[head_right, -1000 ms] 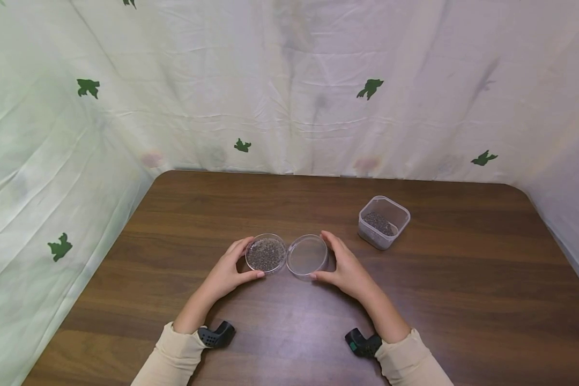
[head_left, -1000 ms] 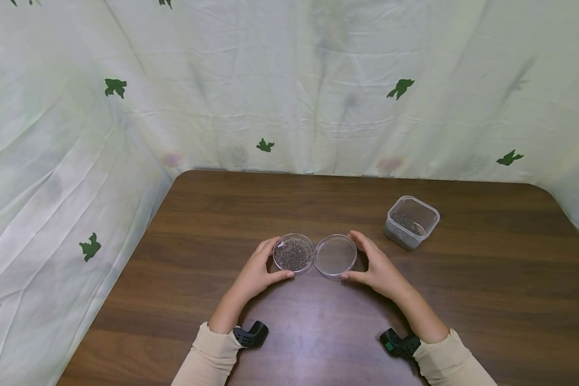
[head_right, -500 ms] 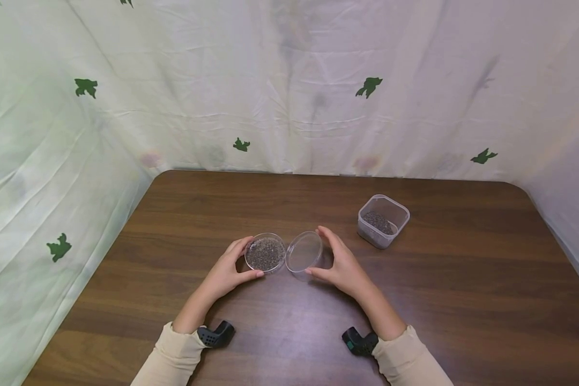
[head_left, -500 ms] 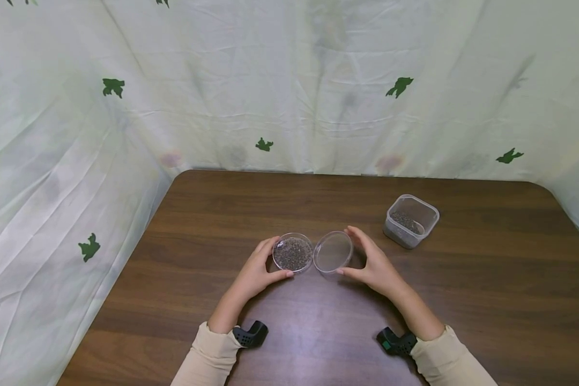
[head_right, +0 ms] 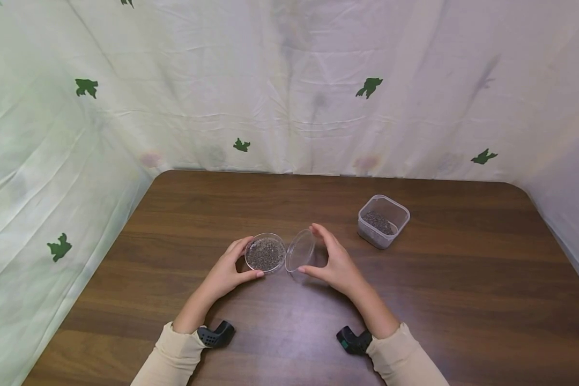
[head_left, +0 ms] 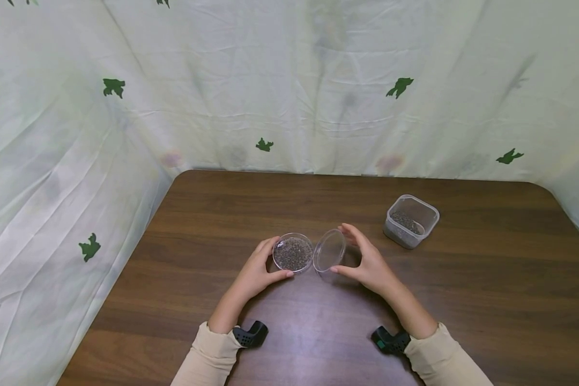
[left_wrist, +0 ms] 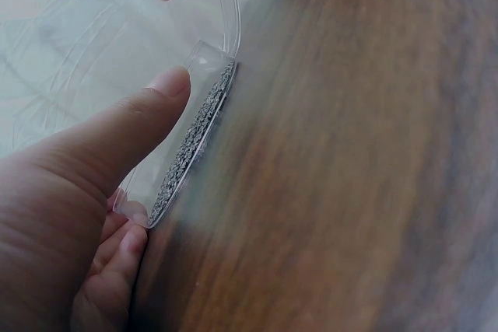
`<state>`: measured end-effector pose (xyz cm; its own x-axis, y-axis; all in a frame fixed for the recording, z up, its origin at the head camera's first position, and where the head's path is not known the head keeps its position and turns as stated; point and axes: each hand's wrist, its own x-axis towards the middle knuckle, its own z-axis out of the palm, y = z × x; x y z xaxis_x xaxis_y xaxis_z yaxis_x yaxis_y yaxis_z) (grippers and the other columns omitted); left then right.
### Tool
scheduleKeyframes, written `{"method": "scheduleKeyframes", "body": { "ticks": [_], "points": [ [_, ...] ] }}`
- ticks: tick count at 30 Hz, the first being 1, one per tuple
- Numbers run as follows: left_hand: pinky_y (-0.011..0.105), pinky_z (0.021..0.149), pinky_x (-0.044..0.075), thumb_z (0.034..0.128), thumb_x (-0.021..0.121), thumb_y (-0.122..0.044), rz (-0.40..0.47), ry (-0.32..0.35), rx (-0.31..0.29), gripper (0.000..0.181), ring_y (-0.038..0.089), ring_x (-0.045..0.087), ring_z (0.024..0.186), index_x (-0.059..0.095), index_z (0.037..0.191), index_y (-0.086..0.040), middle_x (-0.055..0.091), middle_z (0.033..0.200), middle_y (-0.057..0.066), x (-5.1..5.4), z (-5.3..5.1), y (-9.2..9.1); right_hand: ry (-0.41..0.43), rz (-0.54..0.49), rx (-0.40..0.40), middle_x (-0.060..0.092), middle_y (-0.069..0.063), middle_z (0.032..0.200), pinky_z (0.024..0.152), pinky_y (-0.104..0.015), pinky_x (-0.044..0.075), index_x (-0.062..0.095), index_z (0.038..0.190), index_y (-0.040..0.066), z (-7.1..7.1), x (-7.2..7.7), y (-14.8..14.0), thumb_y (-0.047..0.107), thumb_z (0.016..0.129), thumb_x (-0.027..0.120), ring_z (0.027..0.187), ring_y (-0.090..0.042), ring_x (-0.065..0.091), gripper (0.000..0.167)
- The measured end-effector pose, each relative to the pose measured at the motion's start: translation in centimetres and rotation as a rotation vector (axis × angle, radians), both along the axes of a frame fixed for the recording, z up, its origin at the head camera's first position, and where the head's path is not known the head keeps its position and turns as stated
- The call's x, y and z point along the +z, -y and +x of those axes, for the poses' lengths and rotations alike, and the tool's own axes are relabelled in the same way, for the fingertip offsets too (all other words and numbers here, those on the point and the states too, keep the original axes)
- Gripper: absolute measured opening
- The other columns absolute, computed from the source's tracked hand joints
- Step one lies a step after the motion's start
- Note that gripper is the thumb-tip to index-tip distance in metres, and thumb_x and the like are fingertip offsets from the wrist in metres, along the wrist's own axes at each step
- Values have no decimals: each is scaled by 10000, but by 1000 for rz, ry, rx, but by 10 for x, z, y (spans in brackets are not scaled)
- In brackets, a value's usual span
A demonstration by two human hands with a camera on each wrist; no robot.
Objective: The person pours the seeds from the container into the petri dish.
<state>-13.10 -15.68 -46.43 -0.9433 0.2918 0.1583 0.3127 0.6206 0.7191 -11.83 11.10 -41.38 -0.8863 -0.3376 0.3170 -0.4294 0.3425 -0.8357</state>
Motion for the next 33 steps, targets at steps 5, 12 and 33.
{"method": "scheduleKeyframes", "body": {
  "ticks": [5,12,33],
  "points": [
    [419,986,300,648,792,-370,0,-2,1,871,249,385,1196,389,1333,-14,416,1296,138,0,0,0,-20,-4,13,425,-221,1292,934,-477,331,324,1318,-69,-1,1,4,51,651,796,1184,-318,392,826],
    [419,983,305,647,796,-357,1,-2,-1,866,252,390,1190,390,1332,-16,422,1289,145,0,0,0,-20,-21,35,420,-216,1300,937,-490,324,320,1322,-65,-3,2,13,53,649,797,1196,-321,379,834],
    [411,989,297,649,799,-340,2,14,3,870,249,386,1195,381,1338,-14,410,1302,145,0,0,-1,16,-70,80,319,-184,1374,964,-480,310,320,1349,-21,-13,-4,28,45,642,801,1238,-288,327,857]
  ]
}}
